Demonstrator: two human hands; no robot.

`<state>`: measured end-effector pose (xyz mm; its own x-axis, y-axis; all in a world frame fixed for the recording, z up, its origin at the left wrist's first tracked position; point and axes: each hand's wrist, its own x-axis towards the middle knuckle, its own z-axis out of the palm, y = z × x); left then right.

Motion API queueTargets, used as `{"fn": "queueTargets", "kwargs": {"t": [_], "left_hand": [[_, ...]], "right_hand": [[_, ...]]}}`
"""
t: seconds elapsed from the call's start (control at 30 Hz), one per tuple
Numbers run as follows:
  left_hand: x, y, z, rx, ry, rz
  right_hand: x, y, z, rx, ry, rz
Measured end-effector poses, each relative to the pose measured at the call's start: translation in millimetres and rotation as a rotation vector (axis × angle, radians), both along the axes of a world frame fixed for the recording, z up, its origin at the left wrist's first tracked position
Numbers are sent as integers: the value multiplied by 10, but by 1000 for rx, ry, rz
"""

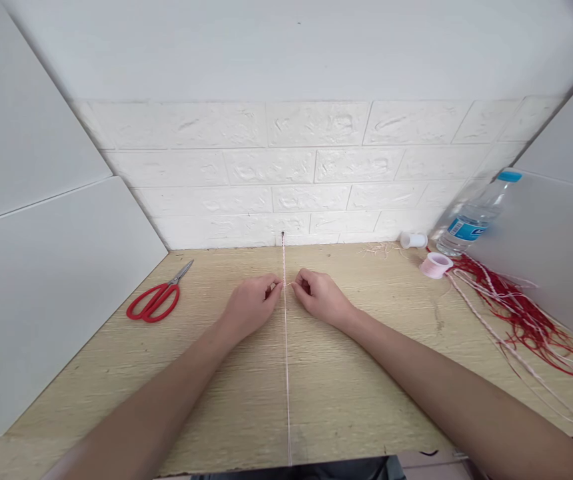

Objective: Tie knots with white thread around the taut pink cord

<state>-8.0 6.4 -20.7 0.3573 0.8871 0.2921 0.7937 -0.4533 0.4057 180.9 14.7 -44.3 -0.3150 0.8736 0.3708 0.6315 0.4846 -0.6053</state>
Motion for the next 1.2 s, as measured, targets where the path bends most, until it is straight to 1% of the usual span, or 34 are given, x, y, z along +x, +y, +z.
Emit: {"fn": "queueTargets", "kwargs": {"t": [0.33, 0.53, 0.83, 1.2], "left_hand": [[8, -3, 1, -37, -40, 9], [11, 4, 2, -46, -27, 19], [-9, 17, -18, -35, -24, 1], [-21, 55, -63, -50, 6, -37]], "right_hand": [[-7, -4, 3, -9, -15, -7], [-5, -10, 15, -2, -37, -4], [1, -11, 12, 32, -70, 9], [0, -6, 30, 3, -127, 11]]}}
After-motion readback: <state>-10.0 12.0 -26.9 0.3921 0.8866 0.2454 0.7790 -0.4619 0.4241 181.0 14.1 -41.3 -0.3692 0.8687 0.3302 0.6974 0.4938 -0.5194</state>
